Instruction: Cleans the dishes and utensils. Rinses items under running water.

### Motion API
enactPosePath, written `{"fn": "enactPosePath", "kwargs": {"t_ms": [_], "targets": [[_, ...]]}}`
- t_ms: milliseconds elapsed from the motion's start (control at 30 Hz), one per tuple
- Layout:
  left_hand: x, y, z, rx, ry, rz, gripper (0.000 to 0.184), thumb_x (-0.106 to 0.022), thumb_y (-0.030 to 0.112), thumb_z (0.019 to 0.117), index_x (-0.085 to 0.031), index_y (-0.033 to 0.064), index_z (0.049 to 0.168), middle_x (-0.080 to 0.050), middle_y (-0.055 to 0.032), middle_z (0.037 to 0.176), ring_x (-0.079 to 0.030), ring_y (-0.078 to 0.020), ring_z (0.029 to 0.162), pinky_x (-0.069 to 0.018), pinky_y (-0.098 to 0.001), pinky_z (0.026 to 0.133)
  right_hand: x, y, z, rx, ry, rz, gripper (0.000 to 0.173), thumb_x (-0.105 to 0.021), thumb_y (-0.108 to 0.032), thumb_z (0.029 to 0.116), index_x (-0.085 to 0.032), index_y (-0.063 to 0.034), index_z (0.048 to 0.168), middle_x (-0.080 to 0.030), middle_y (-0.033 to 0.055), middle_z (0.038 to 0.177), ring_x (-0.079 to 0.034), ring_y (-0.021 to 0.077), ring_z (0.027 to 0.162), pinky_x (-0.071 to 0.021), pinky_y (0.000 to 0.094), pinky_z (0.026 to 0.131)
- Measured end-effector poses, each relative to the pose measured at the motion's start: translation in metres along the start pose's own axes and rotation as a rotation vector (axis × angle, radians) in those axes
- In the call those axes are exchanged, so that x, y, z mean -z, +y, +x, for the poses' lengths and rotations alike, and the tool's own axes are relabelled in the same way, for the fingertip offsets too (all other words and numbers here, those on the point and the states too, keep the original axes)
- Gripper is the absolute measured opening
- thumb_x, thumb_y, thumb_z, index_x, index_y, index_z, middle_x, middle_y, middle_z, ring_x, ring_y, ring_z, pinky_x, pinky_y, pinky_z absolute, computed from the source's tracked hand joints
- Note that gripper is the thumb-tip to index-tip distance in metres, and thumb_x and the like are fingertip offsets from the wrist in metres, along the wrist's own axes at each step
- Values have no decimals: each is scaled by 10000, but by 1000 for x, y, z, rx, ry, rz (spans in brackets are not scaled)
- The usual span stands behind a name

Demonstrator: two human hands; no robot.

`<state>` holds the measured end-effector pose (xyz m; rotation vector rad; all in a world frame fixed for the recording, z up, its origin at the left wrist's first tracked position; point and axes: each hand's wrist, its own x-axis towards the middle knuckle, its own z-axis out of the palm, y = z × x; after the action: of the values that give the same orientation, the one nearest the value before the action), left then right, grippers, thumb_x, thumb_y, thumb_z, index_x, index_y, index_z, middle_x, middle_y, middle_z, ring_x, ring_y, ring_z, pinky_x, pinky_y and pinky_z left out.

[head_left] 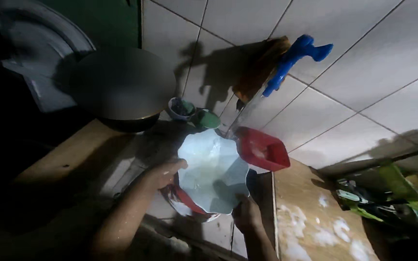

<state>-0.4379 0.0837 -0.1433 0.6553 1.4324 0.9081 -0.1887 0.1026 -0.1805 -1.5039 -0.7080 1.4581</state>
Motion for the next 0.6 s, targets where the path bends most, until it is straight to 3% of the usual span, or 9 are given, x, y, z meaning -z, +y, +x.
{"fn": "enactPosePath", "kwargs": {"t_ms": [100, 167, 267, 333, 400, 467, 533, 600], "targets": [[5, 9, -20, -57, 89, 70, 566, -529, 149, 1039, -324, 18, 1550, -447, -261, 1478, -478, -387, 1315, -426, -580, 1034, -18, 7, 4, -27, -49, 8, 243, -425, -135, 1093, -500, -10, 1288, -637, 110, 955, -661, 157, 786, -574, 329, 679], [7, 10, -23, -108, 135, 113, 603, -536, 169, 1032, -299, 52, 1574, -454, -248, 1490, -477, -382, 1338, -426, -589, 1047, -25, 8, 14, 2, -93, -33, 371, -401, -294, 1117, -541, -9, 1310, -653, 129, 1059, -657, 192, 918, -563, 395, 794], [9, 7, -21, -211, 211, 104, 630, -527, 131, 1037, -258, 64, 1603, -427, -234, 1532, -454, -349, 1383, -403, -554, 1096, -32, 6, 30, 69, -138, -174, 524, -344, -485, 1102, -565, -52, 1300, -665, 111, 1025, -654, 189, 870, -561, 411, 746], [8, 2, -13, -260, 261, 61, 641, -518, 115, 1027, -250, 86, 1609, -427, -220, 1537, -467, -335, 1377, -428, -544, 1080, -32, -1, 39, 165, -160, -331, 478, -365, -406, 1116, -471, -77, 1446, -651, 147, 1131, -652, 216, 922, -560, 424, 782], [7, -5, -8, -285, 284, 24, 648, -513, 107, 1031, -231, 87, 1614, -411, -220, 1547, -462, -330, 1382, -429, -536, 1083, -32, -9, 50, 331, -119, -563, 504, -491, -232, 1095, -344, -62, 1546, -612, 223, 1289, -658, 298, 1053, -559, 484, 881], [4, -14, -4, -298, 269, 27, 647, -496, 145, 1046, -206, 82, 1620, -392, -225, 1560, -447, -328, 1399, -419, -540, 1099, -31, -13, 56, 593, -46, -885, 688, -593, -120, 1028, -228, -15, 1602, -486, 271, 1485, -572, 373, 1287, -493, 540, 1049], [-4, -24, 3, -321, 277, -18, 621, -492, 154, 1044, -243, 60, 1605, -433, -233, 1522, -473, -320, 1371, -425, -521, 1096, -29, -9, 62, 893, 50, -1269, 657, -569, -135, 1006, -302, 33, 1582, -312, 306, 1614, -355, 465, 1479, -323, 632, 1175], [-15, -32, 12, -316, 286, -124, 631, -498, 155, 1028, -254, 68, 1602, -431, -213, 1524, -469, -303, 1369, -433, -512, 1087, -36, -8, 58, 947, 70, -1542, 594, -509, -220, 1033, -372, -20, 1575, -217, 265, 1671, -179, 475, 1548, -140, 700, 1210]]}}
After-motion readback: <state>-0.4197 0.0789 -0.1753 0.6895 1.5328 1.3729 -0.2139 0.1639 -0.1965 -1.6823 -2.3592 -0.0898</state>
